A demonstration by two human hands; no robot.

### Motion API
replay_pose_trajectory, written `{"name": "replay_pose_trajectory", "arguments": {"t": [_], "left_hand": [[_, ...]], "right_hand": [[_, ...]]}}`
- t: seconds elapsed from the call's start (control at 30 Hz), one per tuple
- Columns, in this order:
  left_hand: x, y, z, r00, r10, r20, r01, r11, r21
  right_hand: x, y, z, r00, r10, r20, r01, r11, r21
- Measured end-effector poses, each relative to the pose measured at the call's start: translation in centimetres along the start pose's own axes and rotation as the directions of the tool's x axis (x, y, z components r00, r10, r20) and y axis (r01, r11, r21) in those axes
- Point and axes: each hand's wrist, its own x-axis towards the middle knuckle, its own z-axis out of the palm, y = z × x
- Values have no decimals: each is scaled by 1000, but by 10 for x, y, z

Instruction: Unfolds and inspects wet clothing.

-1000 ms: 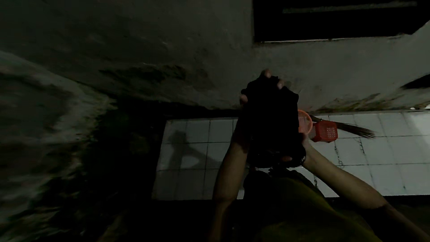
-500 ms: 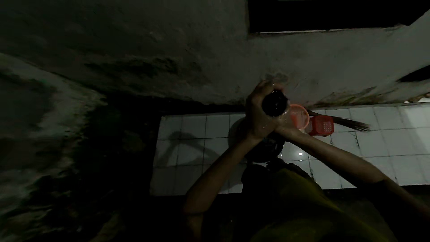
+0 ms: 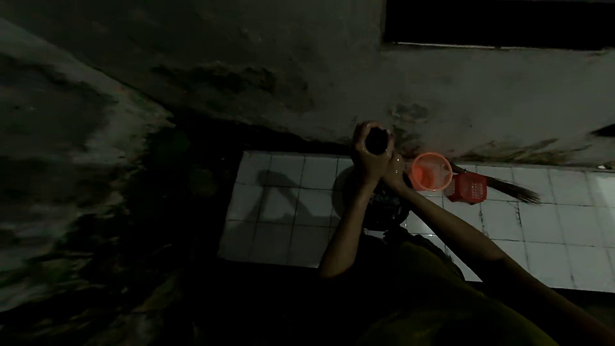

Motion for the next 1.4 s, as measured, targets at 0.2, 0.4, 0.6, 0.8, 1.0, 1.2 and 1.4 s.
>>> {"name": "replay_pose_trajectory", "arguments": {"t": [0.2,0.4,0.6,0.8,1.0,1.2,1.4], "left_hand": [[22,1,-3,916,-329,-230,248,914,-321],[48,-13,-36,719,-685,118,670,637,-381],[46,-16,-72,777,-412,476,630,503,-592],[51,25,-56,794,-387,469,584,699,-412],[50,44,-32,867,-13,498,85,989,-123],[25,46,-2,980,-179,84,182,983,-29],[20,32,6,847,-531,-19,513,827,-227]], "right_hand": [[6,10,21,986,-116,-120,114,993,-23],[23,-10,-8,953,61,296,-87,993,75],[31,-46,-47,861,5,508,-161,951,263],[16,-54,-56,733,101,673,-429,836,342],[-4,-40,-27,956,86,280,-186,918,351],[6,-28,-21,999,-46,26,43,993,114],[6,-3,-24,996,-16,84,16,1000,7]]}}
